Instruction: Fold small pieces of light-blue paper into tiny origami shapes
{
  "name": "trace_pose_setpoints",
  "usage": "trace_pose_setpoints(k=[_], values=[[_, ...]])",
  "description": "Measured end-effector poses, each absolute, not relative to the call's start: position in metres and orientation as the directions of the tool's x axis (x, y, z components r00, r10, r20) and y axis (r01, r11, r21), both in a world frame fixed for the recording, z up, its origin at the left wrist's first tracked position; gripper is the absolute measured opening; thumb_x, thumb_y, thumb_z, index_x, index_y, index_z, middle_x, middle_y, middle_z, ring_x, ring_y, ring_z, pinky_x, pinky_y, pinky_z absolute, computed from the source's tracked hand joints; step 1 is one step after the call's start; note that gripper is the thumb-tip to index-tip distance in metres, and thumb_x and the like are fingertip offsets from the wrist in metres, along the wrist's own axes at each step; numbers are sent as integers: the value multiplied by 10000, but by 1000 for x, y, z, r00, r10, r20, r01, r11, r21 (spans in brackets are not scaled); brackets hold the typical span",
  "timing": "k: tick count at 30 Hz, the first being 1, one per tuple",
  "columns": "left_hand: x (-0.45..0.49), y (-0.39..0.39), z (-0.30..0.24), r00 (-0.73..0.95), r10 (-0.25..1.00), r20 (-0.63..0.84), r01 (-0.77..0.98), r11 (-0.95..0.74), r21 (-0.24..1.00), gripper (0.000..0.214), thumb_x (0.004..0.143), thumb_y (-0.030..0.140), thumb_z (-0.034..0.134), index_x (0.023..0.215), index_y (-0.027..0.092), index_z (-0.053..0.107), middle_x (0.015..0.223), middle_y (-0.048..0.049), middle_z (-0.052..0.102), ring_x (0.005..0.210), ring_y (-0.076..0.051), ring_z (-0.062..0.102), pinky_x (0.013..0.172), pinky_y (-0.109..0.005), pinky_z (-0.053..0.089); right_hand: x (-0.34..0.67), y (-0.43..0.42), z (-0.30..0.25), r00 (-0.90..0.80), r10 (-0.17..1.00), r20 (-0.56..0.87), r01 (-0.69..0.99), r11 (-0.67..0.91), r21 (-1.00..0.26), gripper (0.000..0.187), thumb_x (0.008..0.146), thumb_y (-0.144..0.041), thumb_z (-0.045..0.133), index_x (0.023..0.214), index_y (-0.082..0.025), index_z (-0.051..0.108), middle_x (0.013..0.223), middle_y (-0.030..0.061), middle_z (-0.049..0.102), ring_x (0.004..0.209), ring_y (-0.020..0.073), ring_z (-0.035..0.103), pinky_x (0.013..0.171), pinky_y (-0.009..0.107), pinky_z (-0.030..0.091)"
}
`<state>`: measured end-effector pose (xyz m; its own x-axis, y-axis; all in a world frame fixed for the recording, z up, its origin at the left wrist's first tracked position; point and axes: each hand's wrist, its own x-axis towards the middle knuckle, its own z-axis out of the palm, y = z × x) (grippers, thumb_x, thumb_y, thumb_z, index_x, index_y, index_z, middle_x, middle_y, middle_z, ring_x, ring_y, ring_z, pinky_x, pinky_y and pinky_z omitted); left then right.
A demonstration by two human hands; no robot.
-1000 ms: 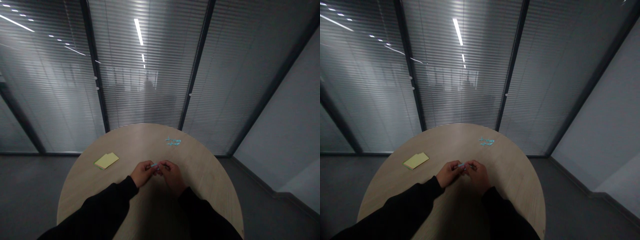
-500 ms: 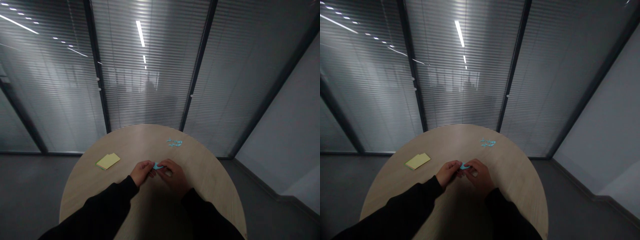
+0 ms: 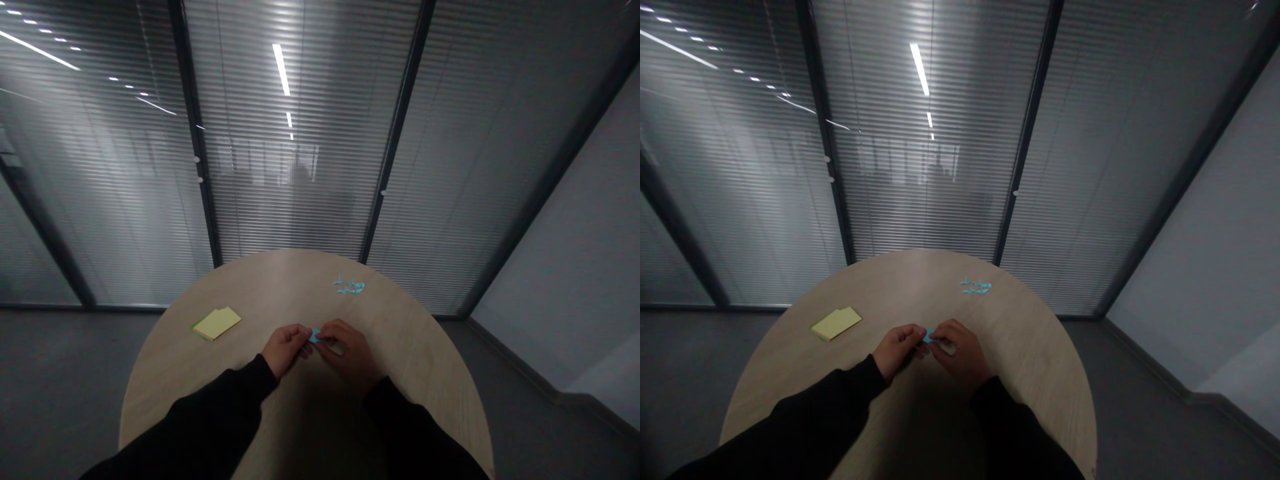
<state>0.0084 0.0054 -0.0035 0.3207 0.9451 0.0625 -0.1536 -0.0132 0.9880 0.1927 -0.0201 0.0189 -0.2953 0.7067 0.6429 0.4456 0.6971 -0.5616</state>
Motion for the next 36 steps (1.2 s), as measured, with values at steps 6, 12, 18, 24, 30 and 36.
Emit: trace_pose_setpoints(k=[6,12,18,24,30,36], values=[[8,7,-7,328,942,72,-154,-22,988,481,728,595,722,814,123,683,635,-33,667,554,-124,568,587,-255,445,195,-19,18,-311,715,626,480,687,-546,111,887,-284,638,904,-244,739,913,52,671,810,183,633,721,301,514],[9,4,-1,345,936,67,-121,-26,992,499,706,626,717,757,131,688,629,-28,664,545,-123,554,591,-259,436,195,-21,23,-341,698,629,498,702,-509,117,882,-325,661,890,-244,745,900,56,681,837,198,636,754,315,519],[9,4,-1,334,941,57,-107,-22,994,487,708,620,717,753,137,673,622,-21,663,532,-116,548,578,-252,423,196,-22,25,-335,720,607,502,682,-531,172,909,-380,645,930,-256,764,915,52,719,857,203,662,787,322,523],[9,4,-2,351,934,66,-109,-29,994,497,710,620,718,765,127,677,638,-33,667,549,-120,557,600,-261,431,198,-20,21,-341,718,606,522,681,-513,177,918,-372,633,904,-280,784,933,44,726,876,205,668,802,337,528],[8,3,-2,384,922,46,-120,1,993,469,686,573,770,775,126,657,648,-24,662,541,-102,541,581,-241,407,201,-20,22,-352,715,604,517,686,-511,161,917,-350,638,912,-281,784,966,43,716,909,201,665,820,319,519],[8,4,-5,385,920,70,-95,-36,995,483,692,594,752,775,133,638,641,-15,653,536,-99,532,565,-234,398,201,-19,22,-370,713,596,525,690,-499,204,933,-363,616,871,-252,776,939,41,708,870,180,667,778,289,522]])
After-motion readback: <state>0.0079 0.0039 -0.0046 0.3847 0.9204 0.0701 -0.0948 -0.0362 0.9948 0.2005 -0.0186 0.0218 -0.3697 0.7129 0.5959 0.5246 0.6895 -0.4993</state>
